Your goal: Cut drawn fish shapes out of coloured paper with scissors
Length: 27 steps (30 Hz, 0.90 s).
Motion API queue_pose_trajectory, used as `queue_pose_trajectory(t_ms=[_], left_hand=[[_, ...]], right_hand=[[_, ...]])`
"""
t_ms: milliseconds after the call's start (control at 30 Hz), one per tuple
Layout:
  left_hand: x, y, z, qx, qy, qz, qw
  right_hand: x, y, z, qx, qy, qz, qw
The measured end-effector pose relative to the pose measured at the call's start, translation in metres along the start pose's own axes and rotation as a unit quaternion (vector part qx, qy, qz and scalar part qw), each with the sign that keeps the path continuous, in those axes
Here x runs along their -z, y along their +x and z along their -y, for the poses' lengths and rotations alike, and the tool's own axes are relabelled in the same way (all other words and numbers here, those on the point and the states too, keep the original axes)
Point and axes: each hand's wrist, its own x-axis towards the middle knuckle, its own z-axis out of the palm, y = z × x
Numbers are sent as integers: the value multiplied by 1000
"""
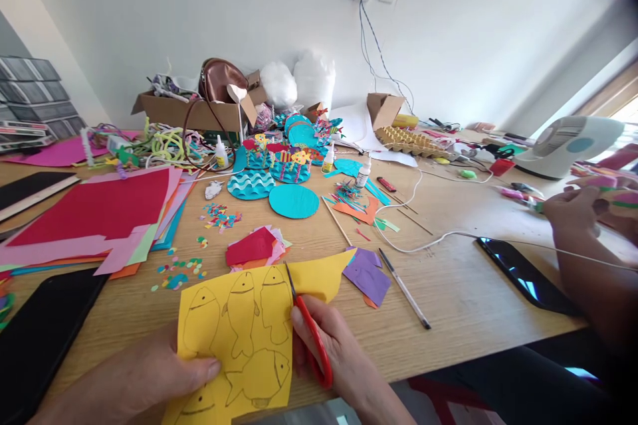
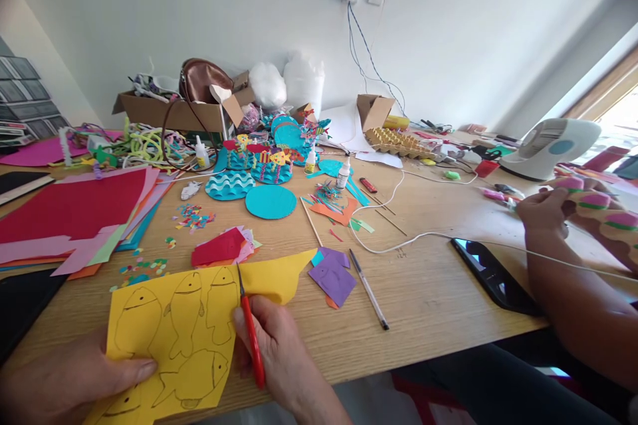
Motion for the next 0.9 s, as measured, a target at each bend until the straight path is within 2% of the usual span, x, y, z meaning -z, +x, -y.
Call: queue_pose_trajectory(t_ms=[100,200,300,367,433,500,567,633,700,800,900], left_hand=[[1,-1,-8,12,-82,36,996],[0,-1,-16,19,-103,43,994],[0,1,-20,32,-141,72,987],[-1,4,-20,37,-139,67,987],[-4,8,-20,32,-104,37,993],[-7,13,-19,18,-71,11,997],[-10,17,-18,4,-53,-3,999],[-12,20,-15,-8,-28,-26,999],[-11,23,-11,-30,28,-80,996],[-9,27,-5,-63,158,-193,966],[-6,29,1,-100,271,-254,923]], right_hand=[[0,2,-4,-3,7,-8,1000],[0,4,-7,-9,8,-15,1000],[2,4,-6,-25,-6,-23,999],[7,3,-3,-34,-25,-46,998],[15,2,2,-21,-84,-91,992],[27,0,7,5,-199,-153,968],[40,-1,13,10,-342,-197,919],[51,2,18,-7,-468,-191,863],[60,8,24,-23,-550,-160,819],[67,23,32,-31,-588,-128,799],[70,35,38,-36,-602,-109,790]])
